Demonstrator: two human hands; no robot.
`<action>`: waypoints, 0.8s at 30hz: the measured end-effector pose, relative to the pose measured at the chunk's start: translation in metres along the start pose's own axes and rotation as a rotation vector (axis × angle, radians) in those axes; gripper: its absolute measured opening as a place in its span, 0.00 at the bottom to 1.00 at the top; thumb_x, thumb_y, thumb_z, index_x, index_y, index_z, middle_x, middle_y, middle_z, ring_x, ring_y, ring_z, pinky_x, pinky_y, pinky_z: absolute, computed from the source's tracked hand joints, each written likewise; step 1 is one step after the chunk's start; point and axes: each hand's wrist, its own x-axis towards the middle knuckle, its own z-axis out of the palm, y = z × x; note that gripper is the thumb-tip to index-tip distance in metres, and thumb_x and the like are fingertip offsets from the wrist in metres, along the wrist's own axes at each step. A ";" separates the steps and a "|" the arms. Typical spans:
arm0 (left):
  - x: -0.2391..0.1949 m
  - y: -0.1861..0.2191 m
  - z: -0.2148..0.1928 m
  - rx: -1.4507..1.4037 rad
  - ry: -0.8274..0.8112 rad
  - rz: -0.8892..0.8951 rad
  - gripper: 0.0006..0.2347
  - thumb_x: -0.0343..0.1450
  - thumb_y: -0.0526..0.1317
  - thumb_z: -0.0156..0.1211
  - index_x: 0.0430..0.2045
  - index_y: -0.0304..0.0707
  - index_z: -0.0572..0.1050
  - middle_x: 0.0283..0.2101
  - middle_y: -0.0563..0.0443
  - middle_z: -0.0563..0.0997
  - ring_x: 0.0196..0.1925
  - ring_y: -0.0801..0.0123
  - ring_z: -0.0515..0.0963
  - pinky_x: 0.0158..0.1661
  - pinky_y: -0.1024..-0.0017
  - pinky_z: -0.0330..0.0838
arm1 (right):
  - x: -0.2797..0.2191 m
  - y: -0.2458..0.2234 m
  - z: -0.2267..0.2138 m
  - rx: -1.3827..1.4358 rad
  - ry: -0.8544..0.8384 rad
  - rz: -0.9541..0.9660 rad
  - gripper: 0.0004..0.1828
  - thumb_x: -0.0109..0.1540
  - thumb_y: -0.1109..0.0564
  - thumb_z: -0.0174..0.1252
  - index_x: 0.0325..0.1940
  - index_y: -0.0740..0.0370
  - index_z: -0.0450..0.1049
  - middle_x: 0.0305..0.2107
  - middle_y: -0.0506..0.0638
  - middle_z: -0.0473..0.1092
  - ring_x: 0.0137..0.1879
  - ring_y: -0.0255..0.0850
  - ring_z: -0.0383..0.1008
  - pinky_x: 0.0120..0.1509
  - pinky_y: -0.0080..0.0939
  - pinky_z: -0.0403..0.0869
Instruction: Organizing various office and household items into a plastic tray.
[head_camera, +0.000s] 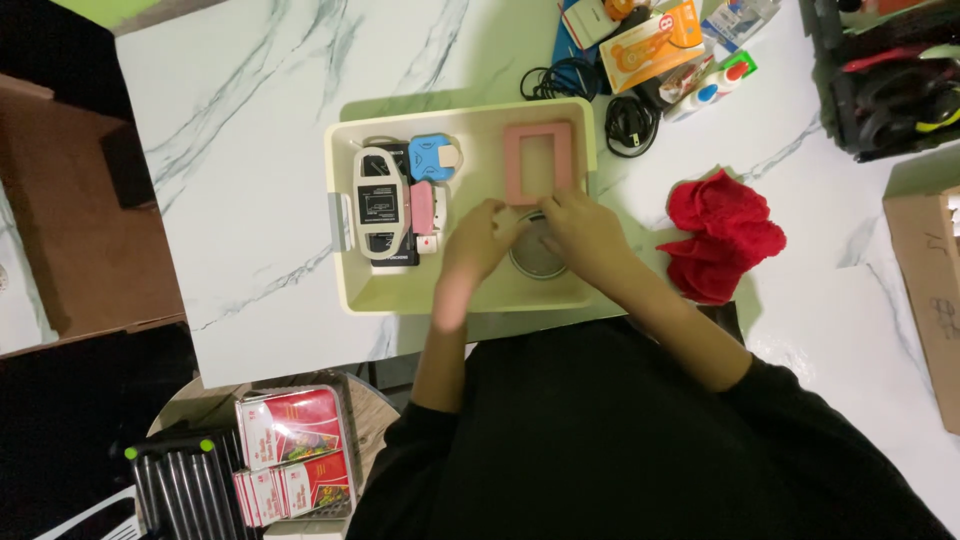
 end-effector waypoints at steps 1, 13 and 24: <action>0.005 -0.013 0.004 -0.001 0.002 -0.001 0.24 0.65 0.51 0.69 0.47 0.31 0.75 0.45 0.37 0.82 0.45 0.49 0.83 0.44 0.59 0.76 | -0.002 0.001 -0.005 0.000 0.000 -0.002 0.17 0.52 0.55 0.66 0.42 0.62 0.72 0.37 0.54 0.71 0.48 0.52 0.75 0.43 0.49 0.76; 0.049 -0.045 0.033 -0.385 -0.049 0.088 0.20 0.76 0.48 0.56 0.53 0.26 0.74 0.53 0.33 0.79 0.52 0.54 0.83 0.50 0.65 0.77 | 0.010 0.027 -0.031 0.237 0.203 0.016 0.21 0.61 0.53 0.64 0.56 0.62 0.71 0.44 0.56 0.74 0.51 0.54 0.75 0.49 0.50 0.75; 0.075 0.055 -0.038 -0.232 0.105 0.373 0.15 0.76 0.43 0.57 0.51 0.30 0.75 0.49 0.38 0.80 0.49 0.56 0.83 0.47 0.65 0.77 | 0.075 0.113 -0.041 0.129 0.379 0.016 0.13 0.66 0.64 0.58 0.55 0.64 0.73 0.46 0.59 0.72 0.55 0.55 0.73 0.59 0.51 0.73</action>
